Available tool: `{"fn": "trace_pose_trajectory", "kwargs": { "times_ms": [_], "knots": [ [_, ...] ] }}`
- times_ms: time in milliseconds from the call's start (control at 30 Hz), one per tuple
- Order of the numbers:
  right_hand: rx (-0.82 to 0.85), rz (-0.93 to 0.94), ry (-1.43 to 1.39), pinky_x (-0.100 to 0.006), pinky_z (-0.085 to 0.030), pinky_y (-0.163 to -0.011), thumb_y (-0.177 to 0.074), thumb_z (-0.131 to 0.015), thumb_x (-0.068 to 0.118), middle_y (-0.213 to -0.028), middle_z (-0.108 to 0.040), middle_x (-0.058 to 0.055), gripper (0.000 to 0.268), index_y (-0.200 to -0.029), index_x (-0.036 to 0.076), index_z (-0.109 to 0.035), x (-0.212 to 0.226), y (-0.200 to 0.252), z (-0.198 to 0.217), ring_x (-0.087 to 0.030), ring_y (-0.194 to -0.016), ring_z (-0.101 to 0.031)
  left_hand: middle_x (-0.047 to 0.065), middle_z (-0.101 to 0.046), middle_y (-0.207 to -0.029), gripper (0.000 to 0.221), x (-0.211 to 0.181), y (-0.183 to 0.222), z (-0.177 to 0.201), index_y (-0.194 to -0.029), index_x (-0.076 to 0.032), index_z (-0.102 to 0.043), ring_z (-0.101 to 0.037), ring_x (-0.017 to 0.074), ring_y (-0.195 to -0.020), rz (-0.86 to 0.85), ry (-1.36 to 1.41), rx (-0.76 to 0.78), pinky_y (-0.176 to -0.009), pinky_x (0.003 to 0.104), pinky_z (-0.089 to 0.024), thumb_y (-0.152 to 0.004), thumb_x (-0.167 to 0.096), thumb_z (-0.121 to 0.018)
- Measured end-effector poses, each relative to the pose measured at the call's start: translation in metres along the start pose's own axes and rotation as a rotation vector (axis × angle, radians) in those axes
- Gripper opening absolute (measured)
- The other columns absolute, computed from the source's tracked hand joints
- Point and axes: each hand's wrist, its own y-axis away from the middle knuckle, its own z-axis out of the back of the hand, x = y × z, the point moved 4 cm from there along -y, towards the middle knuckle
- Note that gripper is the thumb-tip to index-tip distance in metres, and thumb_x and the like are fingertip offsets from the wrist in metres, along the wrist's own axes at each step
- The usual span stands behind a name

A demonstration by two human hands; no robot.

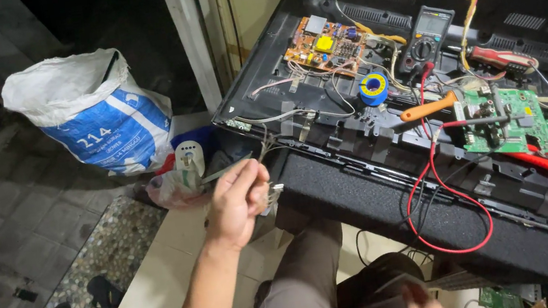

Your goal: The person repairs the mainboard of an opened television placed on a bench. They handle a green circuit board, use a multimeter with red probes to test points, then pick up a soldering iron and solder components on the board while holding the board steady with the other hand.

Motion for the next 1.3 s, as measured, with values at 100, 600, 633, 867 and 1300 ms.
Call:
{"fn": "trace_pose_trajectory", "kwargs": {
  "times_ms": [100, 600, 633, 867, 1300],
  "knots": [
    [-0.013, -0.054, -0.025, -0.028, -0.055, -0.091, -0.093, -0.069, 0.011, -0.104, -0.08, -0.012, 0.027, -0.117, 0.0, -0.075, 0.194, -0.065, -0.02, -0.018, -0.098, -0.075, -0.004, -0.048, -0.063, 0.027, 0.026, -0.002, -0.017, -0.089, -0.008, -0.061, -0.038, 0.004, -0.05, 0.104, 0.098, 0.03, -0.046, 0.02, -0.028, -0.106, -0.028, -0.053],
    [-0.008, 0.143, -0.24, -0.023, -0.055, -0.064, -0.094, -0.071, 0.011, -0.075, -0.075, -0.002, 0.013, -0.097, 0.0, -0.077, 0.351, -0.103, -0.003, -0.008, -0.069, -0.068, 0.001, -0.058, -0.073, 0.024, 0.106, 0.021, -0.061, -0.094, -0.004, -0.062, -0.043, 0.0065, -0.053, 0.199, 0.112, 0.101, -0.048, 0.022, -0.034, -0.105, -0.023, -0.052],
    [-0.118, 0.066, -0.373, -0.023, -0.053, -0.063, -0.095, -0.07, 0.01, -0.075, -0.073, -0.001, 0.013, -0.098, -0.001, -0.077, 0.34, -0.103, 0.007, -0.008, -0.068, -0.066, 0.002, -0.058, -0.074, 0.023, 0.103, 0.018, -0.053, -0.095, -0.004, -0.062, -0.045, 0.0077, -0.053, 0.126, 0.126, 0.025, -0.047, 0.023, -0.035, -0.105, -0.022, -0.051],
    [-0.142, -0.095, -0.427, -0.021, -0.046, -0.057, -0.092, -0.071, 0.006, -0.074, -0.067, 0.001, 0.017, -0.107, 0.0, -0.078, 0.351, -0.1, 0.031, -0.006, -0.064, -0.056, 0.014, -0.069, -0.114, 0.036, 0.02, 0.063, -0.148, -0.128, 0.003, -0.059, -0.069, 0.0261, -0.101, -0.779, -0.844, 0.234, -0.089, 0.034, -0.054, -0.095, -0.011, -0.064],
    [-0.147, 0.171, -0.407, -0.022, -0.051, -0.06, -0.095, -0.066, 0.004, -0.078, -0.066, -0.001, 0.023, -0.118, 0.002, -0.067, 0.325, -0.092, 0.044, -0.006, -0.068, -0.06, 0.013, -0.074, -0.084, 0.014, 0.114, 0.055, -0.16, -0.094, -0.002, -0.073, -0.075, 0.0286, -0.076, -0.354, -0.898, 0.427, -0.068, 0.036, -0.056, -0.092, -0.015, -0.067]
  ]
}}
